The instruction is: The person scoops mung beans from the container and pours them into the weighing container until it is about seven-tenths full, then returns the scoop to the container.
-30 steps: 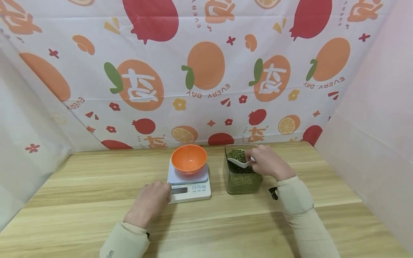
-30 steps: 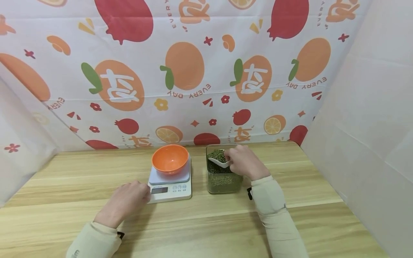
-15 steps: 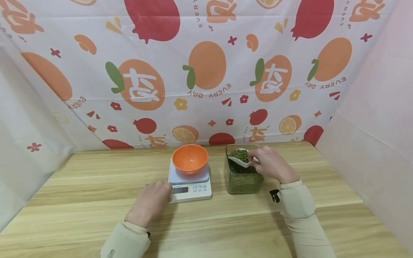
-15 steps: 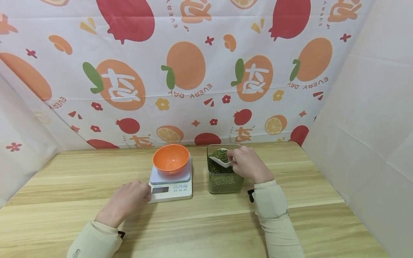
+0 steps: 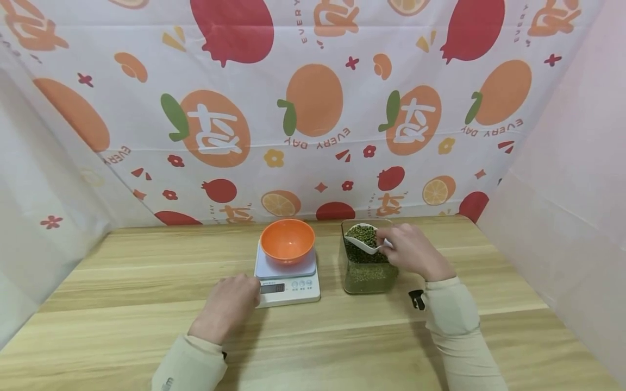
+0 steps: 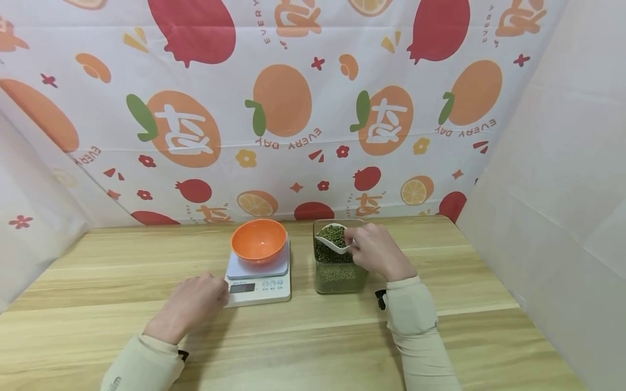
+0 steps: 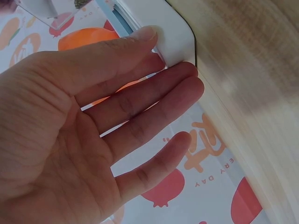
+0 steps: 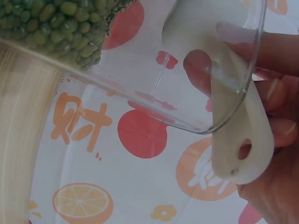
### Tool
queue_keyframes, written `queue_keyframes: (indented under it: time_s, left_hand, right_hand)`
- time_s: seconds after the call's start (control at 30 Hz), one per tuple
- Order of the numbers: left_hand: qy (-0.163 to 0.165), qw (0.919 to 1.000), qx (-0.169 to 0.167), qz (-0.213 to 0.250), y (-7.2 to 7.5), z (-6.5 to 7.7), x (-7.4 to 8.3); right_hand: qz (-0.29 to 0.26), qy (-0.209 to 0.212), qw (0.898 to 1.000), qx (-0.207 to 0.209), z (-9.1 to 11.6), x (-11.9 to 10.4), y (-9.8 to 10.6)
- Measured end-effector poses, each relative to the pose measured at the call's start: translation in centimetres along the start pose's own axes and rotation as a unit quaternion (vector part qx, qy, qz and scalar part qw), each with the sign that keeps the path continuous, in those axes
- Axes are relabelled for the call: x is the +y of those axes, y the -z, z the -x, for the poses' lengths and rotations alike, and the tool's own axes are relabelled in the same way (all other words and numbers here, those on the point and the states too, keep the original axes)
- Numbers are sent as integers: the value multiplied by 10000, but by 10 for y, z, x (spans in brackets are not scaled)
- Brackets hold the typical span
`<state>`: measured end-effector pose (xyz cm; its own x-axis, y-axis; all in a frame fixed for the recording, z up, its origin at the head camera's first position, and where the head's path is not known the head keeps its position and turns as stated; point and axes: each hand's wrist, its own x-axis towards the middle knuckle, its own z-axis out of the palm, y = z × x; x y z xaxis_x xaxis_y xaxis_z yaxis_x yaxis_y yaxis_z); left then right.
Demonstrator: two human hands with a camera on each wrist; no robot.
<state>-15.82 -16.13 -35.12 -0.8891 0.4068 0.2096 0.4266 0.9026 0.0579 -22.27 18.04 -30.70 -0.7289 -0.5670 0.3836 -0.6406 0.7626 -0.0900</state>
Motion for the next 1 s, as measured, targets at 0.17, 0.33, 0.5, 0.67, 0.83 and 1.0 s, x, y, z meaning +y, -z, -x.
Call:
queue_keyframes:
  time_s: [0.17, 0.33, 0.5, 0.67, 0.83, 1.0]
  left_hand:
    - [-20, 10000, 51, -5, 0, 0, 0]
    - [-41, 10000, 80, 21, -1, 0, 0]
    - [-56, 10000, 67, 40, -2, 0, 0]
    - [-5, 10000, 44, 60, -1, 0, 1]
    - [12, 10000, 38, -1, -2, -1, 1]
    - [-12, 10000, 30, -14, -1, 0, 2]
  right_hand:
    - [-135, -118, 9998, -9, 1, 1, 4]
    - [-173, -84, 9998, 78, 2, 3, 8]
    - [-249, -105, 9996, 94, 4, 4, 11]
    - [-371, -168, 9991, 65, 6, 6, 11]
    - [-343, -165, 9992, 125, 6, 7, 12]
    - [-341, -167, 9992, 77, 6, 6, 12]
